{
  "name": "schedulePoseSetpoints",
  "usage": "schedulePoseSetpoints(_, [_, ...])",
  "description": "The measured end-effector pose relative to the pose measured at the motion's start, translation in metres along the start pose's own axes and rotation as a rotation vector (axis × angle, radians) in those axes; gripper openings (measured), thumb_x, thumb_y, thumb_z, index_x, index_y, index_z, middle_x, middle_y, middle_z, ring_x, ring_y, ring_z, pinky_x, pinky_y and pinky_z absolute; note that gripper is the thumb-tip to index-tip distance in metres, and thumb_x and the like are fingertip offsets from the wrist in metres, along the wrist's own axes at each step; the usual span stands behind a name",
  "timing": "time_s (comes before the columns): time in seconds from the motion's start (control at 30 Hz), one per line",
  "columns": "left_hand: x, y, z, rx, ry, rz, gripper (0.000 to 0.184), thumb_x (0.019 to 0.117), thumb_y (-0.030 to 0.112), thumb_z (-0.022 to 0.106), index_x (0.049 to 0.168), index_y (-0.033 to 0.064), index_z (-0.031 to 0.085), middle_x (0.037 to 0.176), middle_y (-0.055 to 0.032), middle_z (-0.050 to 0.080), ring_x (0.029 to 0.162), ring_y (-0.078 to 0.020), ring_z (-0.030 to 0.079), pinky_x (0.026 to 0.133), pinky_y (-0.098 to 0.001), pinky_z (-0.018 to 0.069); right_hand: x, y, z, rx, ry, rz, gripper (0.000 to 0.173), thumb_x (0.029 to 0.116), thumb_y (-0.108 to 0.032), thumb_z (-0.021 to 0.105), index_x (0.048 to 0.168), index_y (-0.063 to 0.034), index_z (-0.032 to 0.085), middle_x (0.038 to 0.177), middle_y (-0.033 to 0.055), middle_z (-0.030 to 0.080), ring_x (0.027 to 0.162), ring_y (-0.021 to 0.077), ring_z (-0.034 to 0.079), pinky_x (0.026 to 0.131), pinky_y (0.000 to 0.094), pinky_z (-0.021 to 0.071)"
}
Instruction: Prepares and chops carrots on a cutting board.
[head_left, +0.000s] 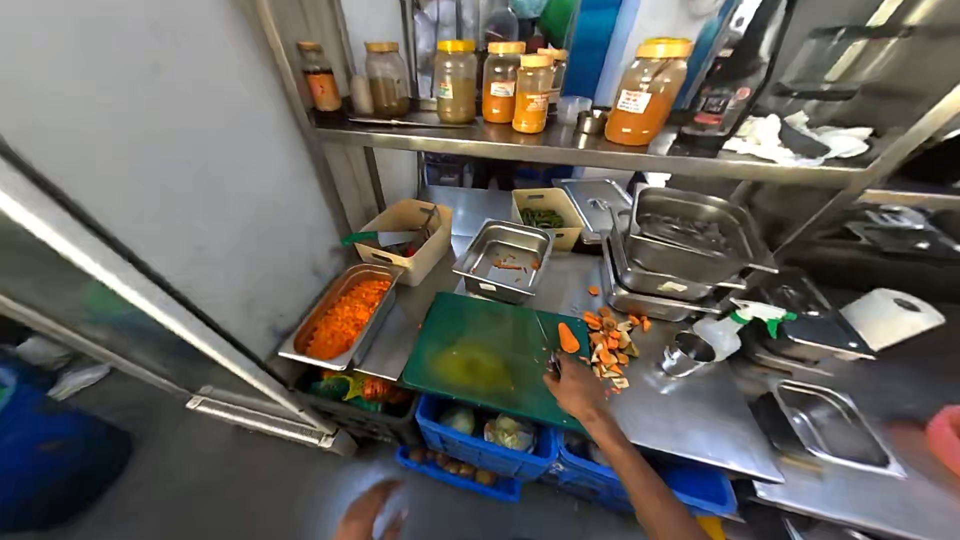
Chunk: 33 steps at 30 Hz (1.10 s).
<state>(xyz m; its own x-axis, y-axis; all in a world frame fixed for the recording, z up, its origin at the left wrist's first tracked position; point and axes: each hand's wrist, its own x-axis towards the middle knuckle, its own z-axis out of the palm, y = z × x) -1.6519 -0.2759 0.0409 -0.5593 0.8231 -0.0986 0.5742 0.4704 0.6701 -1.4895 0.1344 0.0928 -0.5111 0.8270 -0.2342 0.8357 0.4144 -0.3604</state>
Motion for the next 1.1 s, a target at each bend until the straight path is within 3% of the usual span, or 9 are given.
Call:
schedulePoseSetpoints(0.13, [0.162,-0.003,-0.001,0.168,0.229,0.222,0.051,0.0992,0.049,0.058,0.138,0.016,0.065,0.146,-0.0118,0.058,0.135,-0.0327,0.054,0.111,-0.0559,0.0447,-0.029,0.05,-0.01,0.469,0.097,-0.038,0.048,0.1003,-0.03,0.056,0.145,-0.0108,0.053,0.105,0.0102,0.072,0.088,0.0239,0.071,0.081,0.0475,0.0595])
schedulePoseSetpoints(0.27, [0.268,0.083,0.048,0.127,-0.037,0.272,0.051,0.101,0.045,0.058,0.145,0.0178,0.059,0.149,-0.0065,0.057,0.141,-0.0281,0.05,0.117,-0.0518,0.04,-0.044,0.092,-0.009,0.984,0.221,0.045,0.047,0.0991,-0.015,0.046,0.145,-0.0029,0.044,0.091,0.01,0.07,0.061,0.0197,0.065,0.051,0.0352,0.0568])
schedulePoseSetpoints(0.53, [0.393,0.213,0.155,0.26,-0.369,0.635,0.069,0.0936,0.015,0.067,0.155,0.0333,0.044,0.167,-0.0028,0.033,0.154,-0.0332,0.026,0.118,-0.0639,0.0305,-0.07,0.124,0.008,0.948,0.448,0.26,0.037,0.1063,-0.03,0.053,0.136,-0.0066,0.055,0.07,0.0065,0.063,0.047,0.0181,0.057,0.041,0.033,0.0503])
schedulePoseSetpoints(0.6, [0.412,0.231,0.16,0.395,-0.515,0.747,0.071,0.0922,0.011,0.069,0.154,0.038,0.046,0.164,0.0009,0.037,0.156,-0.0344,0.022,0.118,-0.0721,0.0232,-0.079,0.121,0.016,0.994,0.468,0.297,0.033,0.1051,-0.025,0.053,0.131,-0.0044,0.055,0.072,0.0074,0.065,0.05,0.0192,0.061,0.043,0.0337,0.0532])
schedulePoseSetpoints(0.67, [0.429,0.24,0.165,0.463,-0.609,0.858,0.058,0.0898,0.009,0.073,0.141,0.034,0.062,0.149,0.0005,0.056,0.15,-0.0339,0.034,0.116,-0.0717,0.0271,-0.086,0.115,0.023,1.025,0.499,0.378,0.027,0.1017,-0.018,0.053,0.124,-0.003,0.057,0.076,0.0082,0.067,0.052,0.02,0.063,0.043,0.0339,0.0536])
schedulePoseSetpoints(0.8, [0.459,0.24,0.154,0.489,-0.659,0.921,0.041,0.0952,0.031,0.073,0.133,0.0179,0.066,0.135,-0.008,0.065,0.131,-0.0306,0.056,0.111,-0.0584,0.0422,-0.093,0.101,0.044,0.86,0.532,0.468,0.032,0.1042,-0.031,0.054,0.125,-0.0067,0.058,0.068,0.0051,0.061,0.048,0.0191,0.058,0.042,0.0381,0.0518])
schedulePoseSetpoints(0.9, [0.454,0.215,0.107,0.268,-0.516,0.7,0.049,0.0996,0.043,0.065,0.138,0.0129,0.062,0.134,-0.0118,0.065,0.126,-0.0295,0.062,0.109,-0.0548,0.048,-0.095,0.071,0.062,0.597,0.383,0.404,0.036,0.1032,-0.031,0.057,0.129,-0.0074,0.062,0.076,0.0088,0.066,0.063,0.025,0.065,0.061,0.0499,0.0564])
schedulePoseSetpoints(1.03, [0.413,0.131,0.044,-0.05,-0.263,0.479,0.058,0.0992,0.043,0.065,0.147,0.0122,0.055,0.138,-0.0126,0.062,0.119,-0.0234,0.066,0.1,-0.0447,0.0573,-0.081,0.003,0.087,0.277,-0.034,0.239,0.032,0.1051,-0.041,0.05,0.126,-0.0206,0.065,0.097,0.0117,0.074,0.089,0.034,0.073,0.075,0.0588,0.058])
schedulePoseSetpoints(1.1, [0.391,0.088,0.024,-0.105,-0.239,0.421,0.06,0.0983,0.043,0.067,0.147,0.0104,0.054,0.139,-0.0146,0.06,0.118,-0.0246,0.066,0.096,-0.0435,0.0594,-0.064,0.004,0.095,0.204,-0.022,0.243,0.033,0.1054,-0.043,0.048,0.123,-0.0221,0.066,0.097,0.0116,0.073,0.089,0.0348,0.073,0.075,0.0596,0.0576])
